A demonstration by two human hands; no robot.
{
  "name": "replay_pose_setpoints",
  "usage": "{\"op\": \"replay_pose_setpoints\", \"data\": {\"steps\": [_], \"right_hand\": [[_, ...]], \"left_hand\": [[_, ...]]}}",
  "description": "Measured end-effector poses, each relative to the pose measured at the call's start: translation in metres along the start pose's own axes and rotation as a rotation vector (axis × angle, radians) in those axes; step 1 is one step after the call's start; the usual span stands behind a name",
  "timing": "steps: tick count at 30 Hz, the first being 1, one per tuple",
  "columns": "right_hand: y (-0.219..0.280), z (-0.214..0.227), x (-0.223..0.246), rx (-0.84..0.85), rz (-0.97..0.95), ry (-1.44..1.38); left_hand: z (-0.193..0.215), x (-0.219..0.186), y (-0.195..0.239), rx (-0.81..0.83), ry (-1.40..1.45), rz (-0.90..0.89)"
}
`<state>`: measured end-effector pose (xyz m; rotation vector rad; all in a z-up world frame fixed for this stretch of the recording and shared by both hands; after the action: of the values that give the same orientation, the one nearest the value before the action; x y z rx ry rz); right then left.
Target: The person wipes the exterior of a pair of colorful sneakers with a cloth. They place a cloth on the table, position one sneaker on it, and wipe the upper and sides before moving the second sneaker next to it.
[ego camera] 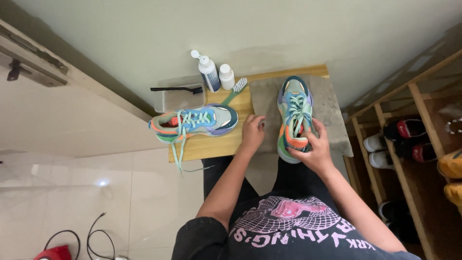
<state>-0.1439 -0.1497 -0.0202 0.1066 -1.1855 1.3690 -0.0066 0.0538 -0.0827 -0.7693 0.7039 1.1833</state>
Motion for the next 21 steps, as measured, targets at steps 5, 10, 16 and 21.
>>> {"op": "replay_pose_setpoints", "data": {"steps": [5,10,16,21], "right_hand": [[-0.007,0.01,-0.016,-0.042,0.122,-0.026],[-0.024,0.052,-0.023,-0.11,0.161,-0.027],[-0.028,0.069,-0.05,0.009,0.157,-0.026],[-0.029,0.069,-0.054,0.067,0.062,-0.01]], "left_hand": [[0.007,-0.004,0.004,0.008,0.003,0.024],[0.024,-0.015,0.006,0.049,0.008,0.096],[0.055,-0.049,0.016,0.219,-0.083,0.171],[0.107,-0.077,0.041,0.386,-0.271,0.134]]}}
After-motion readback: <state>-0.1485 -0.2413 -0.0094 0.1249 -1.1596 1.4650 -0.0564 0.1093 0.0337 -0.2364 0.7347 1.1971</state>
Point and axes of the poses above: each hand's wrist, its own y-axis away from the middle knuckle, its own z-axis out of the back of the hand, x = y × z, the point moved 3 cm from there along -y, towards the middle knuckle, and after that the axes turned 8 degrees about -x, right-handed, at the moved point
